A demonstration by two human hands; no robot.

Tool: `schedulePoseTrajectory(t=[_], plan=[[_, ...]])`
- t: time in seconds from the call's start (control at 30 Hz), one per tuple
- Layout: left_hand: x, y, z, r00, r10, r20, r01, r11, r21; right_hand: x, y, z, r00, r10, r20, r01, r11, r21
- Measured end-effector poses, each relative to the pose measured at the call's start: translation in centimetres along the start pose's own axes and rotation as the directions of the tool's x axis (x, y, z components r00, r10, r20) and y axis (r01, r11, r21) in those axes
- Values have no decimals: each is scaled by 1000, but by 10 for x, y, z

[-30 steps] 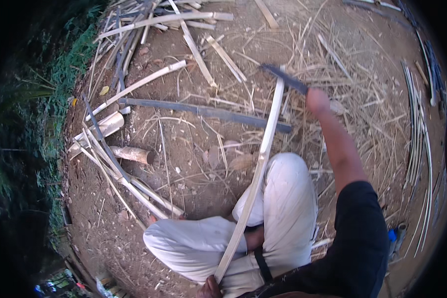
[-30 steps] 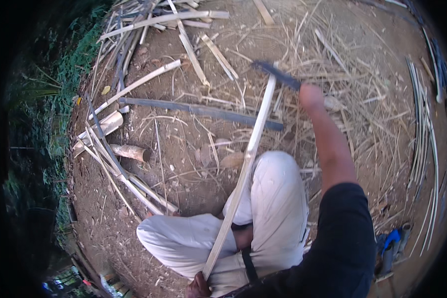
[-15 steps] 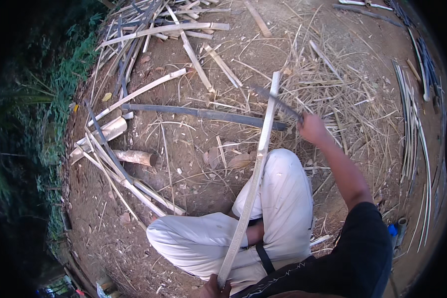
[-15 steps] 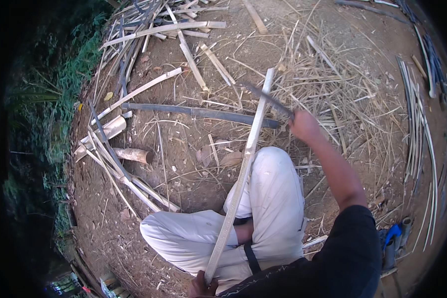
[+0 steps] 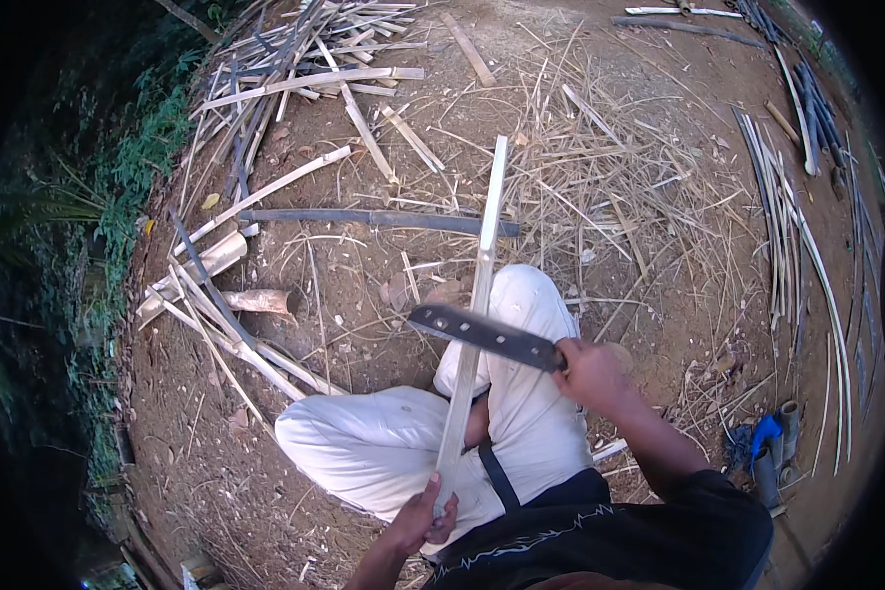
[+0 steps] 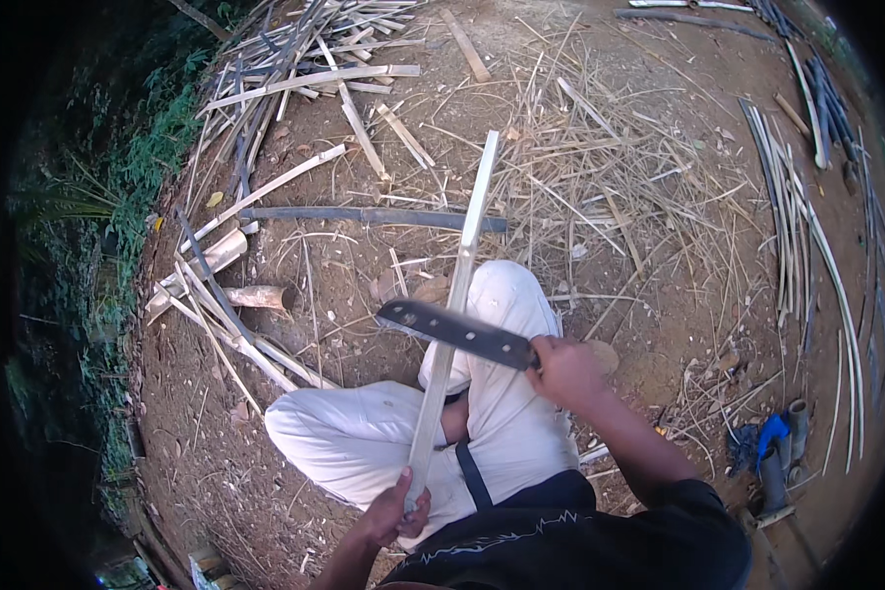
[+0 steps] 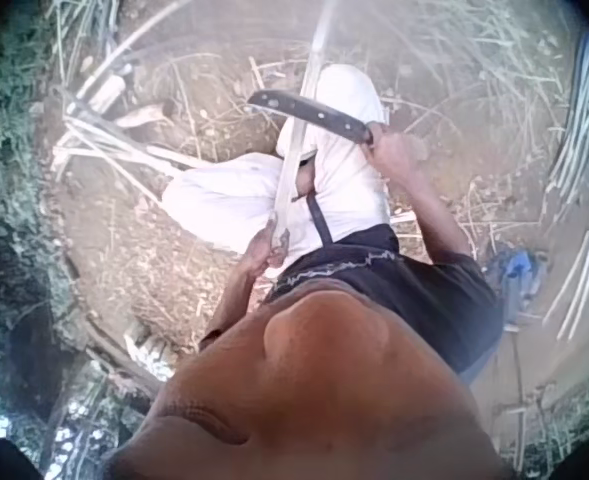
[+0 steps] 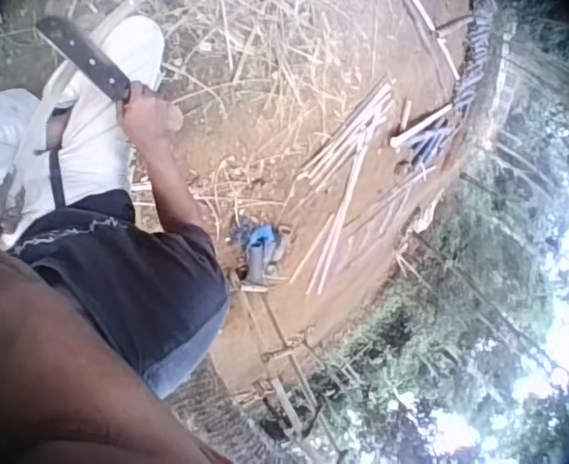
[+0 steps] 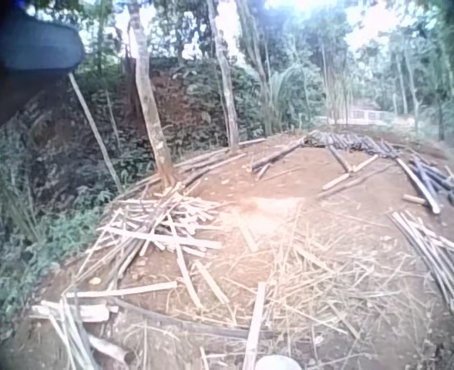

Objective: The person shaves strips of bamboo using a knife, alternating between different bamboo pieces while sitting on the ground.

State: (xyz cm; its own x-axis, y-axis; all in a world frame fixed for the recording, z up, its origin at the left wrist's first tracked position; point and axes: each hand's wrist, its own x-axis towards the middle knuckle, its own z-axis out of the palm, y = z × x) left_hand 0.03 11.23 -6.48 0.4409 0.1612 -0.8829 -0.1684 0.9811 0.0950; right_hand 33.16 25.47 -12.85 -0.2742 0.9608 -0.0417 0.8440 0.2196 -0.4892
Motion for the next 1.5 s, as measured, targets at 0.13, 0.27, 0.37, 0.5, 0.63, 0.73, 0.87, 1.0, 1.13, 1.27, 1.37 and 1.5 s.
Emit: schedulePoseTrajectory(t=[0.13, 0.27, 0.37, 0.5, 0.63, 0.73, 0.87, 1.0, 1.13, 1.27, 1.37, 1.5], plan=[[-16, 4, 35, 948, 188, -255, -107, 948, 301, -19, -43, -7, 952, -297, 72, 301, 953, -44], [-36, -11, 50, 877, 346, -333, -110, 820, 562, -5, -34, 9, 877, -471, 89, 480, 861, -170], [-57, -35, 50, 804, 482, -348, -73, 662, 746, 43, 12, 8, 986, -84, 141, 129, 928, -349], [-59, -47, 55, 788, 531, -310, -185, 686, 704, 64, 11, -24, 993, 2, 120, 29, 967, -252], [-72, -51, 63, 815, 503, -289, -143, 657, 740, 21, -19, -29, 971, -227, 74, 236, 954, -183], [-66, -51, 67, 827, 527, -197, -187, 587, 787, -6, -15, -26, 948, -319, 5, 315, 935, -160], [-48, -47, 71, 853, 509, -117, -210, 538, 816, -20, 47, -7, 997, -70, -31, 60, 968, -245], [-36, -39, 79, 776, 623, -102, -234, 434, 870, -7, 79, -14, 950, 307, -59, -312, 939, -144], [-42, -31, 82, 809, 572, -136, -185, 467, 865, -25, 40, -17, 999, -11, -37, 4, 982, -189], [-41, -38, 76, 800, 588, -122, -213, 468, 857, -2, 89, -2, 990, -43, -133, 8, 967, -253], [-33, -22, 92, 752, 659, -18, -232, 291, 928, 19, 101, 1, 932, 339, -129, -359, 911, -201], [-30, -18, 95, 828, 558, -60, -252, 466, 848, -10, 55, -9, 984, -129, -120, 96, 963, -251]])
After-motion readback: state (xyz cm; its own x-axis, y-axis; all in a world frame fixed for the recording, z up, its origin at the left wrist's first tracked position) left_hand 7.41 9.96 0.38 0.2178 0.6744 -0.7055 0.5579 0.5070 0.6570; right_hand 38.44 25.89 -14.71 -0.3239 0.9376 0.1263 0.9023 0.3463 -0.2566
